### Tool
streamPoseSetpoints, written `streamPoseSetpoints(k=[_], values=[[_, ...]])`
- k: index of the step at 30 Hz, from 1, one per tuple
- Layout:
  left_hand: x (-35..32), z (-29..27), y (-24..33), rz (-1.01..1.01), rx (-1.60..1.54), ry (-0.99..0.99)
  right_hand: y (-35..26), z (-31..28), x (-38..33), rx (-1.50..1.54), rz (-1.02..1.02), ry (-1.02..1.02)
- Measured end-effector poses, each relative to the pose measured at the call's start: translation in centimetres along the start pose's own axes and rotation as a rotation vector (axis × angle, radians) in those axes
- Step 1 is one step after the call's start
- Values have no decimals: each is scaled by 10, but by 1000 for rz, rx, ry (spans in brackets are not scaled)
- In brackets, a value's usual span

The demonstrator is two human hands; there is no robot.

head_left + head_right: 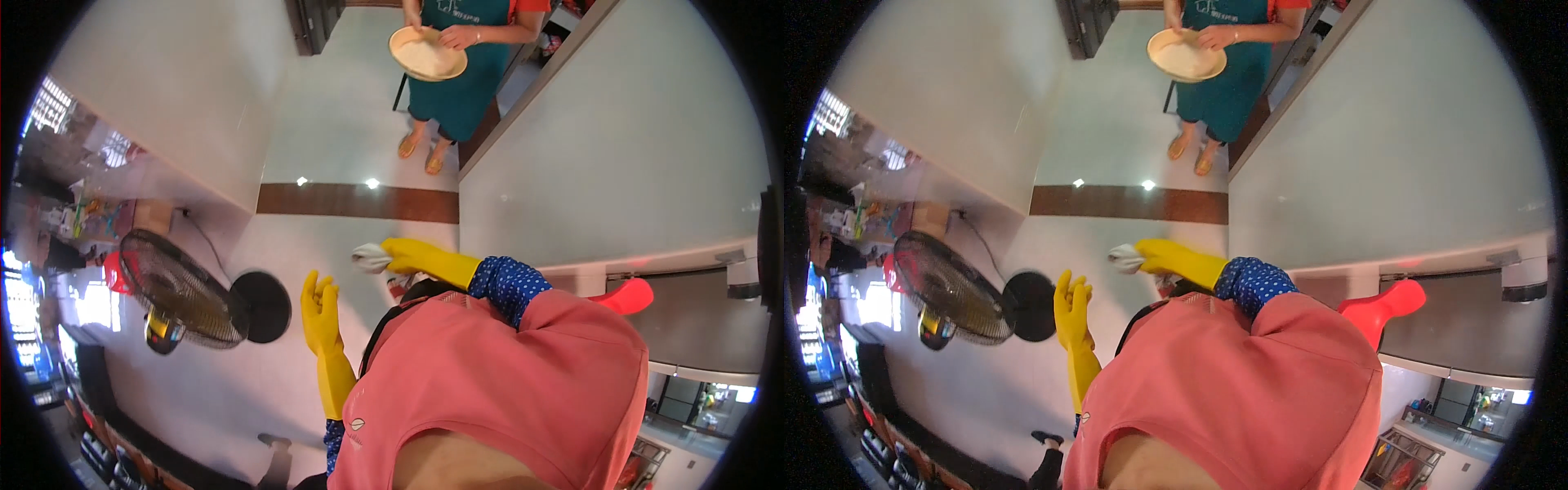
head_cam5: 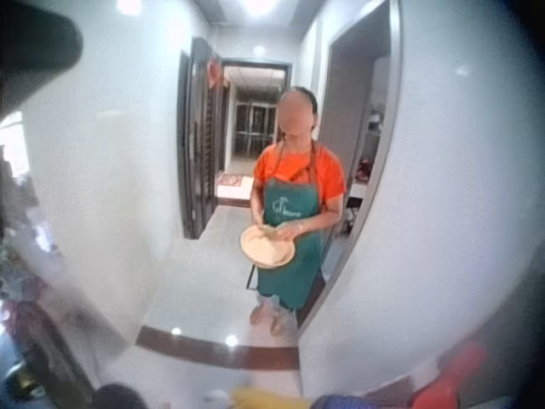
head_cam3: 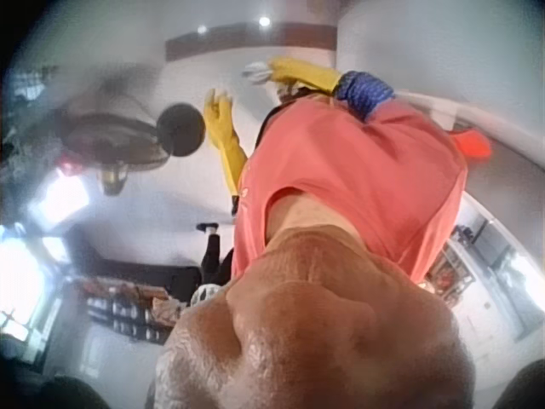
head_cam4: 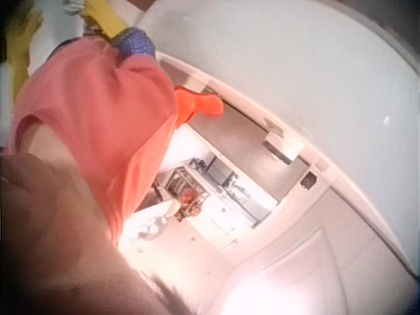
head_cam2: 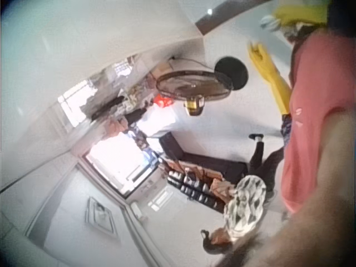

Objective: The person wipes the edges and surfaces of a door and its frame with a cloth, then folds the cloth by hand.

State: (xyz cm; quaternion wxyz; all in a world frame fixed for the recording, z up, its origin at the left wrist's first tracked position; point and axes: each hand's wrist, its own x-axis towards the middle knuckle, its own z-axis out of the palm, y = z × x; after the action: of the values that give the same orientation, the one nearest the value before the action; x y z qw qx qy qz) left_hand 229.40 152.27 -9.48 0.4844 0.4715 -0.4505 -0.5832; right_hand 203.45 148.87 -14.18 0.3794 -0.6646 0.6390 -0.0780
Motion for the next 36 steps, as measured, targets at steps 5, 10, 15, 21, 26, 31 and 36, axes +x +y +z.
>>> streamPoseSetpoints(k=[5, 10, 15, 21, 26, 31, 36], values=[[38, -17, 269, -98, 201, -124, -244, -122, -56, 429, -257, 85], [101, -19, 654, -291, -58, -305, -619, -479, -156, 541, 98, -200], [240, -17, 801, -366, -144, -241, -748, -628, -102, 685, 283, -195], [399, -21, 824, -617, -174, -432, -731, -638, 25, 864, 207, -75], [517, -4, 826, -446, -45, -634, -652, -629, 132, 1837, 98, -204], [635, 28, 834, -307, 114, -311, -666, -746, 240, 1510, 283, -148], [699, 21, 790, -317, 158, -183, -640, -776, 312, 900, -141, 272]])
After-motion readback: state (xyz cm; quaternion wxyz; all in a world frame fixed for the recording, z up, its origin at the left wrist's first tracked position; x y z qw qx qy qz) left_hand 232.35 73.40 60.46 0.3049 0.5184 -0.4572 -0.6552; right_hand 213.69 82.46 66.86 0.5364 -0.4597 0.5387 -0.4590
